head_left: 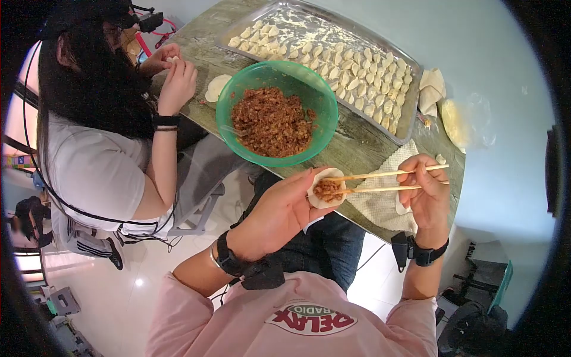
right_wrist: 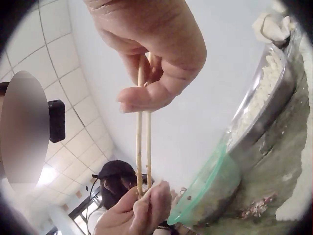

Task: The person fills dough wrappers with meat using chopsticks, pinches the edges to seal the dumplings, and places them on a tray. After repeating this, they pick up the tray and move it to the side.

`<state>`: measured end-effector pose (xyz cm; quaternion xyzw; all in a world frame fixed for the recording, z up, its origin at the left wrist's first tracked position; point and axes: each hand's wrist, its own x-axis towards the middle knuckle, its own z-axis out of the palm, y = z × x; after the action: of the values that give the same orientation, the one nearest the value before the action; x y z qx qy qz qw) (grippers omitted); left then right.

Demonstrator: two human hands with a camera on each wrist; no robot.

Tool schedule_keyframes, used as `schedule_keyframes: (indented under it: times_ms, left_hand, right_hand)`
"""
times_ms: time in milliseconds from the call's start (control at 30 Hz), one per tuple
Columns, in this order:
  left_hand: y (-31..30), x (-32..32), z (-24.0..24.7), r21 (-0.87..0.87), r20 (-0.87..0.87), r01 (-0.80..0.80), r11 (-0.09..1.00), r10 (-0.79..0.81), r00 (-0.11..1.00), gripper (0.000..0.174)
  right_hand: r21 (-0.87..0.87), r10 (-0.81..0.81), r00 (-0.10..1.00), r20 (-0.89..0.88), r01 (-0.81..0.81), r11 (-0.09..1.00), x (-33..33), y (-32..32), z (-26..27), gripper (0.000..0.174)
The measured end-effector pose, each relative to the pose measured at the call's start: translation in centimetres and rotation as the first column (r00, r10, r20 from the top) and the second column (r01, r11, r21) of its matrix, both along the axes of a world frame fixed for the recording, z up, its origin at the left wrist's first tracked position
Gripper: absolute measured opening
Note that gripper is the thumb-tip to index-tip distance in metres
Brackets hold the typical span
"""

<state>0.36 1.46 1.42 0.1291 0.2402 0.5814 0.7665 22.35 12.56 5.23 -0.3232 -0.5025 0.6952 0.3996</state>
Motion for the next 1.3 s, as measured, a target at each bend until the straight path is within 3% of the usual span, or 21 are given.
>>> schedule_keyframes:
  times_ms: [367, 467, 633, 733, 933, 1067, 1300]
  left_hand:
    - [-0.3, 0.5, 0.2, -0.041, -0.010, 0.026, 0.999, -0.026, 1.000, 0.048]
    - [-0.2, 0.7, 0.3, -0.050, 0.007, 0.048, 0.998, -0.047, 0.999, 0.047]
    - [-0.3, 0.8, 0.2, -0.058, 0.036, 0.051, 0.997, -0.049, 0.998, 0.047]
    - [-0.3, 1.1, 0.3, -0.046, 0.030, 0.089, 0.995, -0.088, 0.996, 0.047]
    - [-0.3, 1.1, -0.1, -0.025, 0.002, 0.100, 0.995, -0.100, 0.995, 0.046]
    - [-0.3, 1.4, 0.0, -0.021, -0.004, 0.100, 0.995, -0.100, 0.995, 0.045]
    - [-0.3, 1.6, -0.5, -0.028, 0.013, 0.078, 0.997, -0.077, 0.997, 0.044]
  right_hand:
    - [-0.002, -0.048, 0.997, -0.068, 0.048, 0.999, 0.9, -0.7, 0.2, 0.022]
    - [0.010, -0.079, 0.997, 0.017, 0.078, 0.997, 0.9, -0.8, 0.1, 0.023]
    - [0.058, 0.031, 0.997, -0.071, -0.027, 0.998, 2.2, -0.2, 0.4, 0.025]
    - [0.057, 0.039, 0.999, 0.014, -0.040, 0.998, 1.8, -0.5, 0.3, 0.025]
    - [0.034, 0.021, 0.997, -0.074, -0.019, 0.999, 1.8, -0.9, 0.2, 0.027]
    - [-0.010, 0.004, 1.000, -0.009, -0.004, 1.000, 1.0, -1.8, 0.1, 0.028]
    - [0.093, -0.027, 0.999, -0.021, 0.028, 0.995, 1.2, -2.0, -1.1, 0.027]
